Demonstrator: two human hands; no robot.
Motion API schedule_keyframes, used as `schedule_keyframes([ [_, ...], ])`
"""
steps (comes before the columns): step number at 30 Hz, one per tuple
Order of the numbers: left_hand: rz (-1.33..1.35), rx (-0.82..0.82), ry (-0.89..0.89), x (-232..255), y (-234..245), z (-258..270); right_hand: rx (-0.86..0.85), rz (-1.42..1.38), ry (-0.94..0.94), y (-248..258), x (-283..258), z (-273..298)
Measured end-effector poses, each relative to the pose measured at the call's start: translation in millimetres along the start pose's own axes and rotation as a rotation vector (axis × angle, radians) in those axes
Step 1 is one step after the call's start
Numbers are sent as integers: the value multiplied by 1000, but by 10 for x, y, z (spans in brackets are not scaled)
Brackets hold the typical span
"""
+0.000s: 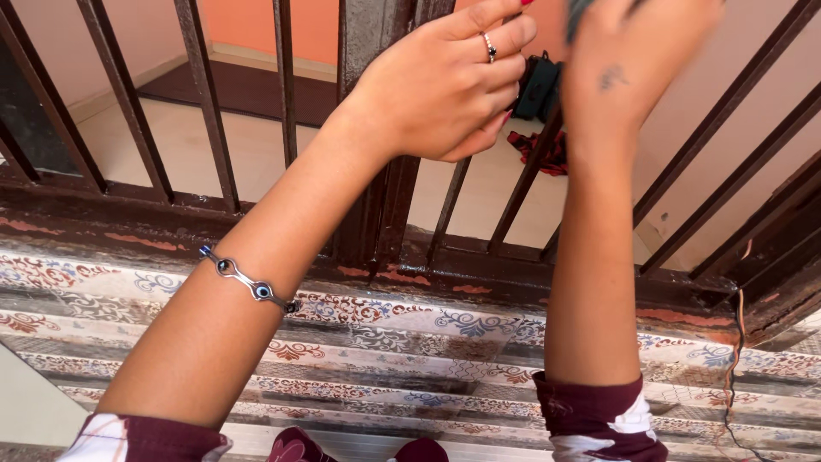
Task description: The person wipes a brown metal railing with a blue cloth. They systematically clean the vertical bars and horizontal frame, moving along the length of the railing.
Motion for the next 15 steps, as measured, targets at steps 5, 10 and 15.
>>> schedule_keyframes([
  [5, 8, -43, 10, 22, -62, 37, -117, 8, -104, -137, 164, 123],
  [10, 13, -52, 22, 36, -92, 53, -183, -239, -189, -94, -85, 407],
  [15, 33, -65, 40, 43, -95, 55, -210, -250, -374, -95, -357, 867],
])
Point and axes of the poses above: each hand's wrist, its own z-axis away from the middle knuckle, its own y-axis out of the back of the hand, x = y × z, the point moved 2 cm from there along -z, towards the middle knuckle, and after that the axes turned 9 degrees about -x, right-handed, at the moved point
